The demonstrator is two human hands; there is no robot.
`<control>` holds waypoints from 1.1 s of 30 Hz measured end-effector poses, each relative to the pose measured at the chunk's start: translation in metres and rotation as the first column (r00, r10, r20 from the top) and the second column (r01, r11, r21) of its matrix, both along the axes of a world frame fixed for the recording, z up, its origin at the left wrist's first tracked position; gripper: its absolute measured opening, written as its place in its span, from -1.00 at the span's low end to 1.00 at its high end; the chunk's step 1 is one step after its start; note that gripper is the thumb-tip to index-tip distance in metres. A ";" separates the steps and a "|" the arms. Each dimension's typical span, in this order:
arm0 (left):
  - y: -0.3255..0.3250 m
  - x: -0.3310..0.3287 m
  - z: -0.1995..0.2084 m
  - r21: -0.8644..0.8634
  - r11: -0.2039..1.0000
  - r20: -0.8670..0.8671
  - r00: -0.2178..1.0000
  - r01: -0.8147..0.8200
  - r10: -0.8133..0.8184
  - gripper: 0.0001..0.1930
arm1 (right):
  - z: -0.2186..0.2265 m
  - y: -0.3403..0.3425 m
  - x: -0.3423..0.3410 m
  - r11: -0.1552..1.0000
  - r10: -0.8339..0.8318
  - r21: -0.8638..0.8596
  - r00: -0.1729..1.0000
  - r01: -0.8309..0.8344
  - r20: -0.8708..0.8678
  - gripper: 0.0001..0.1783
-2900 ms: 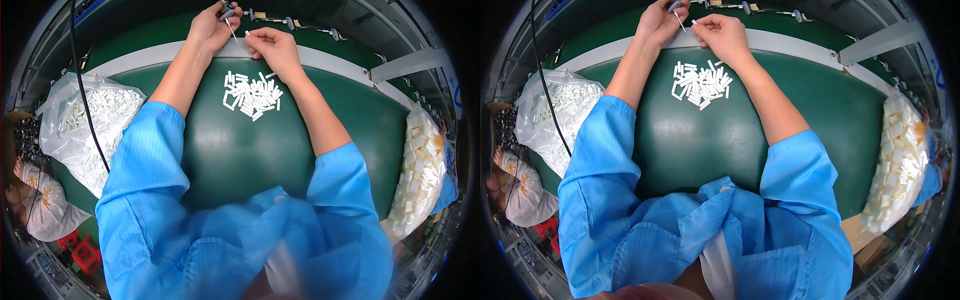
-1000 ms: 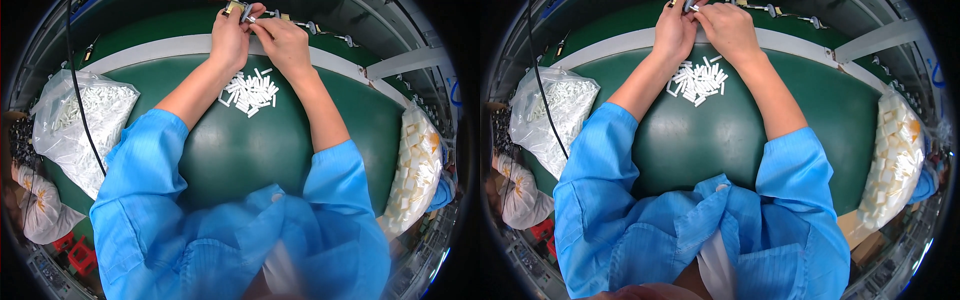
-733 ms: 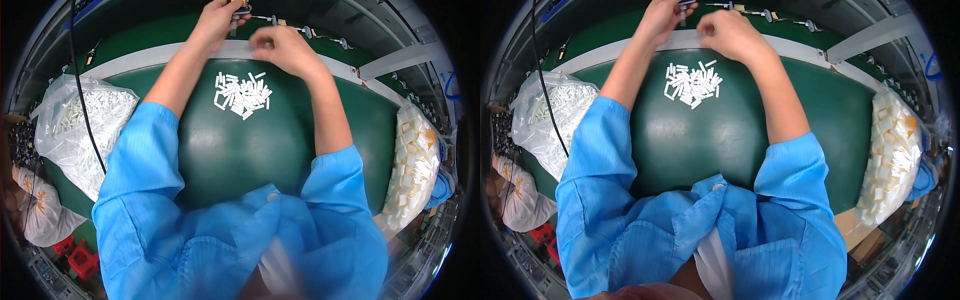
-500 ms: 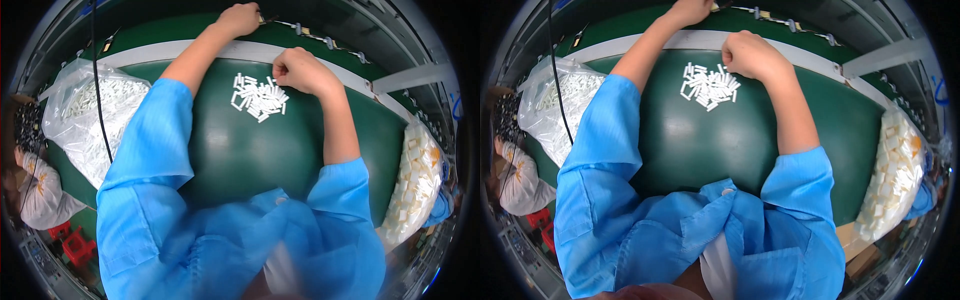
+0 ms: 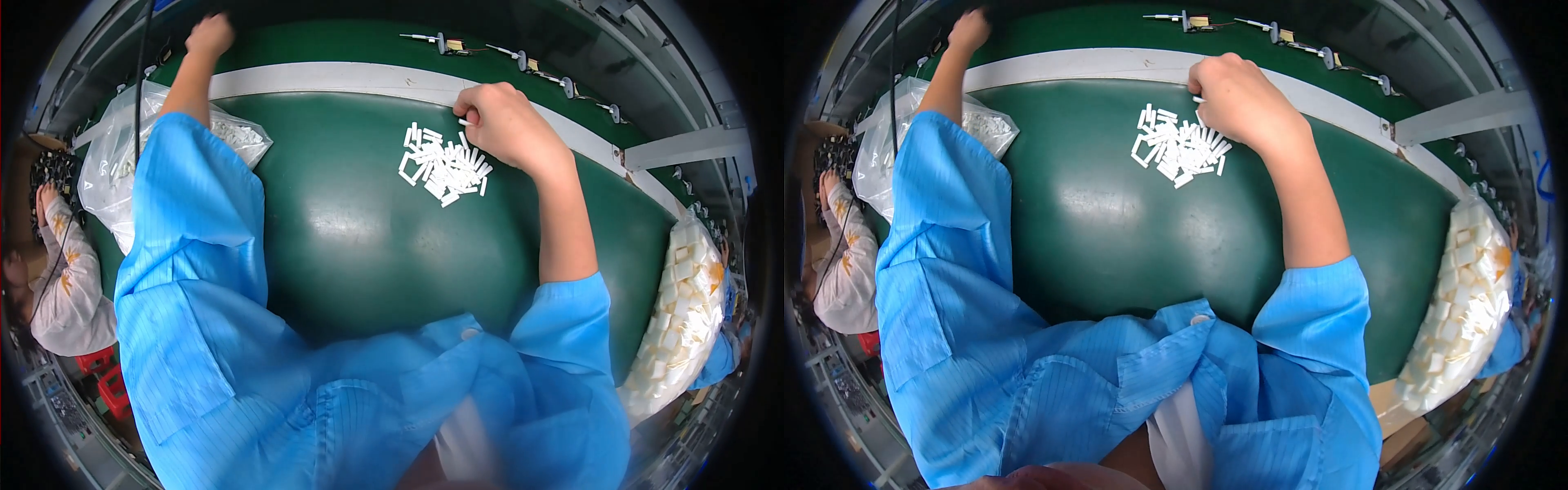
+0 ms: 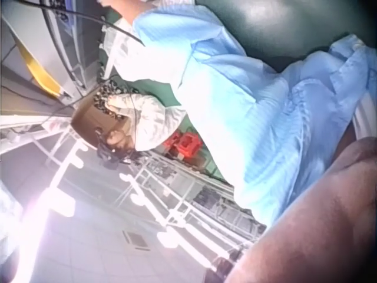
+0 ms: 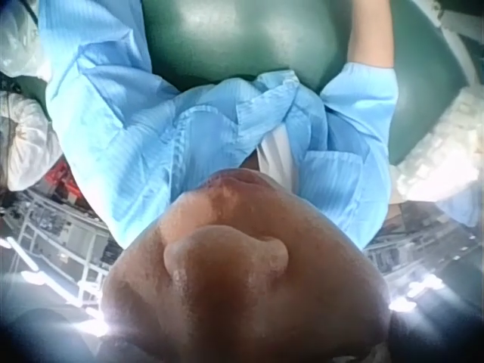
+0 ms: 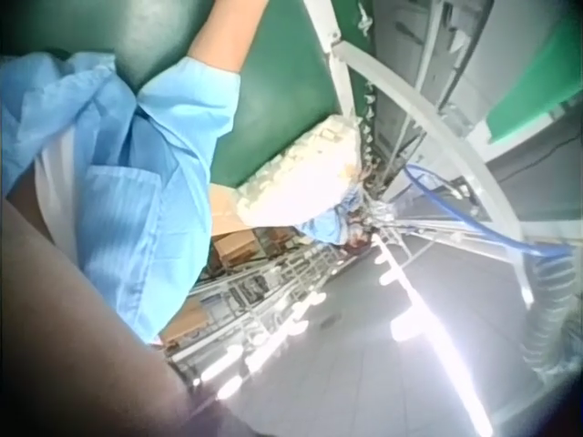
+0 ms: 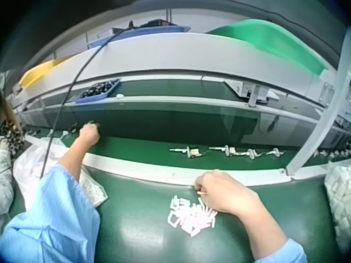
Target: The person assembles small white plastic pins onto an electronic motor assembly by hand.
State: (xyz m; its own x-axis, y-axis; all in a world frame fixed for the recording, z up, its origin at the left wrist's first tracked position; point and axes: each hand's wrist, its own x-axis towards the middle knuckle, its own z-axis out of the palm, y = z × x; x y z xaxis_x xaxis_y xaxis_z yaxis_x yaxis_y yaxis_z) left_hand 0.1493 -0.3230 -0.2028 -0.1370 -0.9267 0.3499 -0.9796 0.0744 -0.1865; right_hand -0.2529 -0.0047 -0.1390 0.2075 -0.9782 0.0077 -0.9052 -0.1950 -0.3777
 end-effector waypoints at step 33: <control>0.149 -0.265 0.025 -0.409 0.195 -0.768 -0.452 0.891 0.454 -0.90 | -0.066 -0.032 0.003 0.965 -0.163 0.041 0.471 0.259 0.867 -0.74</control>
State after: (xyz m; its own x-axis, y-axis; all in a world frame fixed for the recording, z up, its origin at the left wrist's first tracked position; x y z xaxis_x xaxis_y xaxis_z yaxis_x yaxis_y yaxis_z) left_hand -0.1155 -0.1745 -0.1775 -0.7768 -0.5472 0.3117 0.5155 -0.2682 0.8138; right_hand -0.2503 -0.0362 -0.2047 -0.1620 -0.9763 0.1435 -0.1581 -0.1179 -0.9804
